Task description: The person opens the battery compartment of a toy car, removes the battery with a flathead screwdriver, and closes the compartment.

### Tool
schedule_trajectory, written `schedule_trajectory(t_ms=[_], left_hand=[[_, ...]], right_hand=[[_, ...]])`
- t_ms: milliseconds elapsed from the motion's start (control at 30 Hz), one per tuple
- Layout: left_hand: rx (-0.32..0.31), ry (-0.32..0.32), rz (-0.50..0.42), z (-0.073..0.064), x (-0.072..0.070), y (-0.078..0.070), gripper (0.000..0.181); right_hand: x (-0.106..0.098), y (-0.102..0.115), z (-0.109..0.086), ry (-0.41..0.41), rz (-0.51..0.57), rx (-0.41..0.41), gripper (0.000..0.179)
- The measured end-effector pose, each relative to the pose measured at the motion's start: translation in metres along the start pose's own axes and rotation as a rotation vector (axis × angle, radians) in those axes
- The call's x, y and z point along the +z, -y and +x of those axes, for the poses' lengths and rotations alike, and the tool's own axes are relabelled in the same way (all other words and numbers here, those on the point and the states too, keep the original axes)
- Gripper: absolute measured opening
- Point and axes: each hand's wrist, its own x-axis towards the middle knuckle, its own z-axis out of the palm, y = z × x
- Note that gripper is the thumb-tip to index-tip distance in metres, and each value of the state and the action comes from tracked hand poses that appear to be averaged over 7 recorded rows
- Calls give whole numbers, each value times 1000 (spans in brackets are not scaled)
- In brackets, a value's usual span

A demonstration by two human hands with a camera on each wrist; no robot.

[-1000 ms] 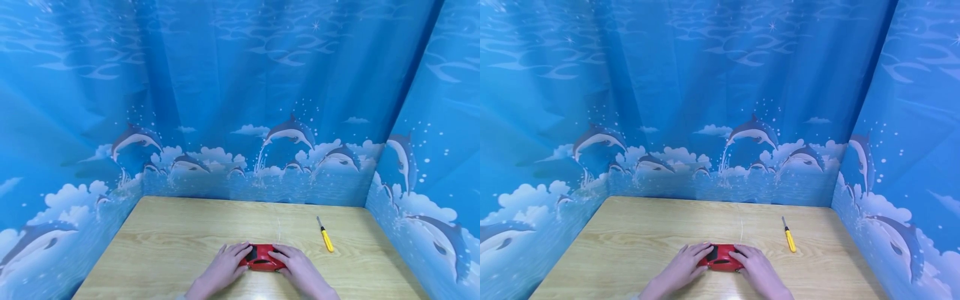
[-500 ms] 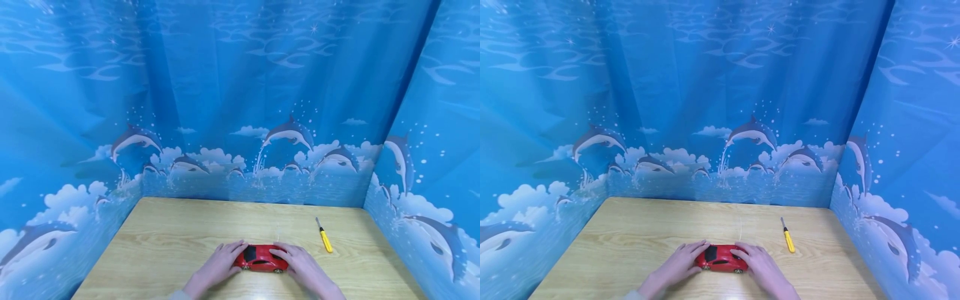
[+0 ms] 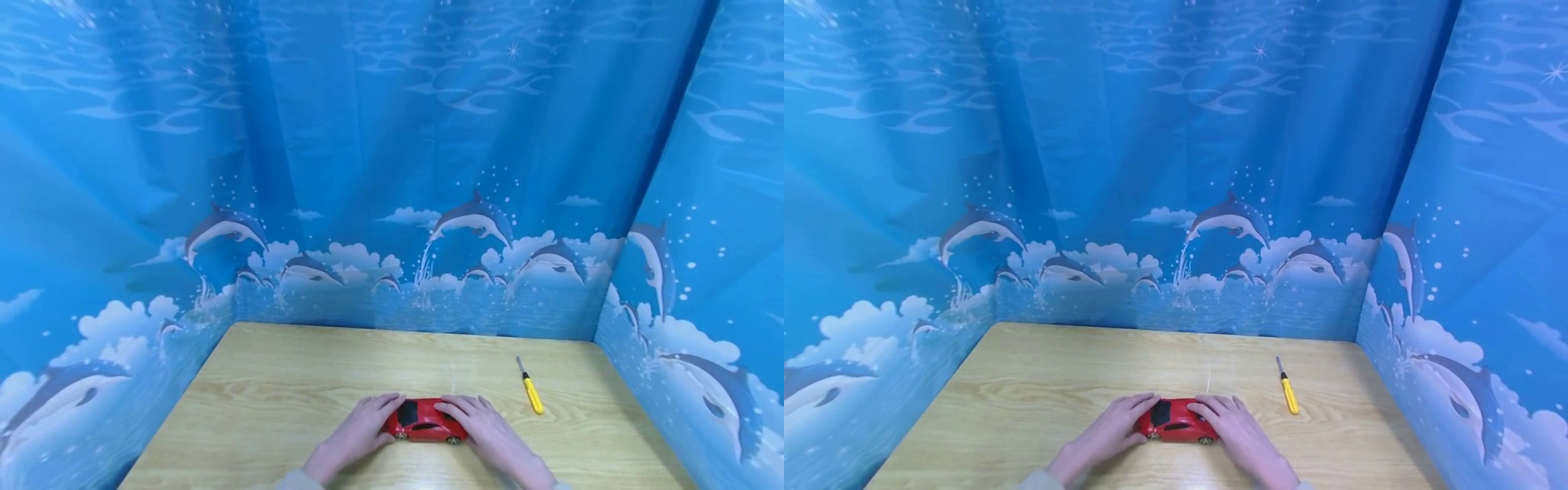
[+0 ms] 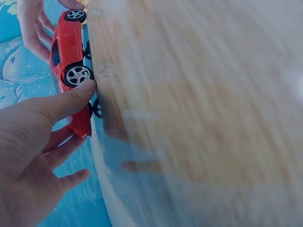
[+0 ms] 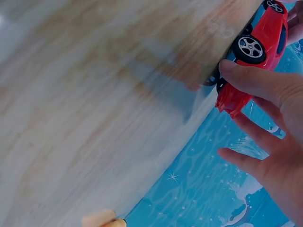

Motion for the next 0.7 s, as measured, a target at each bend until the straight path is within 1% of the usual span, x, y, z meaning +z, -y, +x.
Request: schedule_trajectory(t_ms=[100, 233, 333, 433, 500, 600, 700], left_hand=[[-3, 5, -22, 0, -2, 0, 77], [-14, 25, -90, -3, -5, 1, 74], [6, 21, -131, -6, -7, 4, 70], [47, -6, -145, -9, -8, 7, 68], [65, -27, -167, -10, -9, 8, 68], [70, -47, -231, -10, -14, 8, 68], [53, -53, -367, -11, -21, 7, 66]], right_hand=[[-2, 0, 1, 14, 28, 8, 74], [-6, 0, -1, 42, 129, 46, 76], [-9, -1, -3, 58, 197, 73, 78], [-12, -1, -5, 63, 236, 75, 80], [-15, -1, -7, 43, 252, 58, 81], [-22, -4, -10, -34, 271, 3, 80], [-31, -7, -12, -97, 319, -24, 77]])
